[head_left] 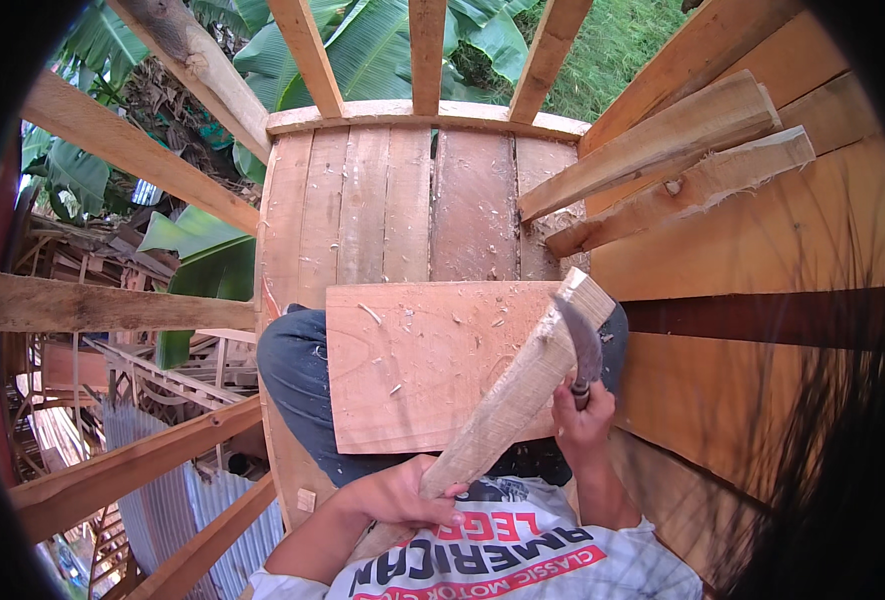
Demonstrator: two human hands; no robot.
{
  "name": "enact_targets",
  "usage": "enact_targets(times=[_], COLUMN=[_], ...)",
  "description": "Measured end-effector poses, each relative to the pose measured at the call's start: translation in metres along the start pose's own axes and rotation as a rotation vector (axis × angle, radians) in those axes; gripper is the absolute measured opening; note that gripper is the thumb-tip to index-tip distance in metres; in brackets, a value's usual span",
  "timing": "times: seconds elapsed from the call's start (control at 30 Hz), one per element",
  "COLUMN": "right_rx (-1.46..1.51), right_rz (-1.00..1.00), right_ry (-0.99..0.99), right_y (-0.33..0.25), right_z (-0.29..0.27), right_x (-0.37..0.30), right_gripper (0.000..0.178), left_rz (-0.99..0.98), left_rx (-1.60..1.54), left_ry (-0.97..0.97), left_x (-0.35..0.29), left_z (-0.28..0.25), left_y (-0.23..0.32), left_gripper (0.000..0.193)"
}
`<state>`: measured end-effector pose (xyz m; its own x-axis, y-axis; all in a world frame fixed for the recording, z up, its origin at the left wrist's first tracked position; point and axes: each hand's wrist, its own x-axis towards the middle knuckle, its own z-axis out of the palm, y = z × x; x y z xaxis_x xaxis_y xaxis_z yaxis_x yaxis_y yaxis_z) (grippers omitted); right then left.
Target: The person is sitting cross-legged on a wooden platform and using a curved knife to carve a rectangular piece of wood. They hold the wood in their left hand and repeatedly shave off thin layers with the knife in their right hand, creating wood shavings.
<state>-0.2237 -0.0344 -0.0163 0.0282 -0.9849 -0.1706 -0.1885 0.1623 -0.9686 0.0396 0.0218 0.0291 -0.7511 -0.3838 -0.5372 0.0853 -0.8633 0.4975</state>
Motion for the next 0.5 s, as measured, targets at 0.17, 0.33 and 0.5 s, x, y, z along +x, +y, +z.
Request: enact_targets(times=[0.17, 0.33, 0.5], right_rx=[0.299, 0.389, 0.406], right_rz=[0.263, 0.468, 0.541], right_ry=[-0.313, -0.847, -0.76], right_y=[-0.026, -0.024, -0.033], right_z=[-0.021, -0.014, -0.011], right_x=[-0.003, -0.002, 0.005], right_gripper=[0.021, 0.018, 0.025], left_rz=[0.09, 0.044, 0.017], left_rx=[0.094, 0.216, 0.235], left_ry=[0.097, 0.165, 0.212], left_x=[0.005, 0.002, 0.005], left_z=[-0.008, -0.012, -0.012], left_y=[-0.013, -0.01, -0.012], left_gripper=[0.03, 0.03, 0.037])
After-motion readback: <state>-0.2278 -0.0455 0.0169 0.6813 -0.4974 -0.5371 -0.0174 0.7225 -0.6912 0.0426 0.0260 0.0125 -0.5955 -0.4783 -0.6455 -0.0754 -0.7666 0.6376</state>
